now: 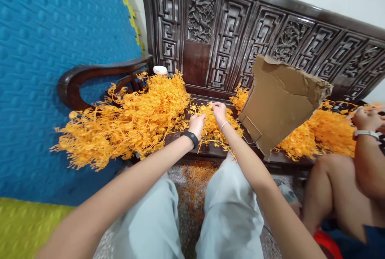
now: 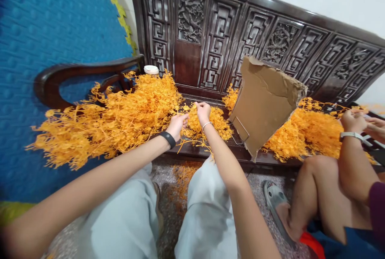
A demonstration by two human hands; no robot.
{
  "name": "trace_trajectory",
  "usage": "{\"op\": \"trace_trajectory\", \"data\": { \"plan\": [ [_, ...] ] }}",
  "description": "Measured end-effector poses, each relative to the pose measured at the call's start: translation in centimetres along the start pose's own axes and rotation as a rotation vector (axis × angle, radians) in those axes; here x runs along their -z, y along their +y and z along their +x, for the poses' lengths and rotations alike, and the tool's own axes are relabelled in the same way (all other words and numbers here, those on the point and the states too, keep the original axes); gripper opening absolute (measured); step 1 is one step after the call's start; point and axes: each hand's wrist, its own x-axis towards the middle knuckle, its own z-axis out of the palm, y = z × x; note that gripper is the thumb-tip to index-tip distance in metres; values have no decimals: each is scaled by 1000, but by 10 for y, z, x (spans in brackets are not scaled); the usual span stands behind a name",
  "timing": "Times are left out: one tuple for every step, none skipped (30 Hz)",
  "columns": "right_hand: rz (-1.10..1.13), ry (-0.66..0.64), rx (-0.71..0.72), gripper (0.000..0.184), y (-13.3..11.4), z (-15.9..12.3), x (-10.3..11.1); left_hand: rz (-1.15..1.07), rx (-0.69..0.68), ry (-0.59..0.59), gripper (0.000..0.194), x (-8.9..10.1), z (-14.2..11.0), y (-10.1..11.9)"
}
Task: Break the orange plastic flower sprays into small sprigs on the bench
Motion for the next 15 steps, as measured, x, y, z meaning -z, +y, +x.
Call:
{"op": "trace_trajectory", "data": {
  "plan": [
    [-10, 11, -3, 33, 1, 2, -1, -12, 4, 6, 27, -2, 1, 1],
    [-21, 19, -4, 35, 2, 3, -2, -22, 7, 10, 26, -3, 1, 1],
    [-32, 24, -4, 35, 2, 4, -3, -30, 10, 13, 25, -4, 1, 2],
    [-42, 28, -3, 36, 3, 5, -3, -35, 13, 17, 24, -4, 1, 3],
    [-50, 29, -4, 36, 3, 6, -4, -39, 16, 20, 24, -5, 1, 3],
    [-54, 30, -7, 36, 3, 7, -5, -44, 19, 24, 23, -5, 1, 4],
    [-55, 30, -11, 36, 3, 8, -7, -48, 20, 29, 22, -6, 1, 5],
    [-54, 32, -15, 36, 4, 9, -9, -53, 21, 33, 22, -6, 2, 5],
    [-50, 34, -20, 36, 4, 11, -12, -57, 21, 38, 22, -6, 3, 6],
    [-45, 35, -24, 36, 5, 13, -15, -61, 22, 42, 22, -7, 4, 6],
    [-39, 35, -28, 37, 6, 15, -18, -62, 24, 45, 23, -7, 4, 6],
    [-34, 38, -29, 37, 8, 18, -19, -62, 27, 46, 23, -6, 4, 7],
    [-27, 40, -24, 38, 10, 22, -20, -60, 31, 46, 24, -6, 3, 7],
    [-24, 32, -6, 39, 13, 27, -18, -55, 36, 42, 25, -5, 0, 7],
    [-13, 30, 11, 40, 17, 32, -14, -50, 43, 33, 26, -4, -5, 8]
  ]
}}
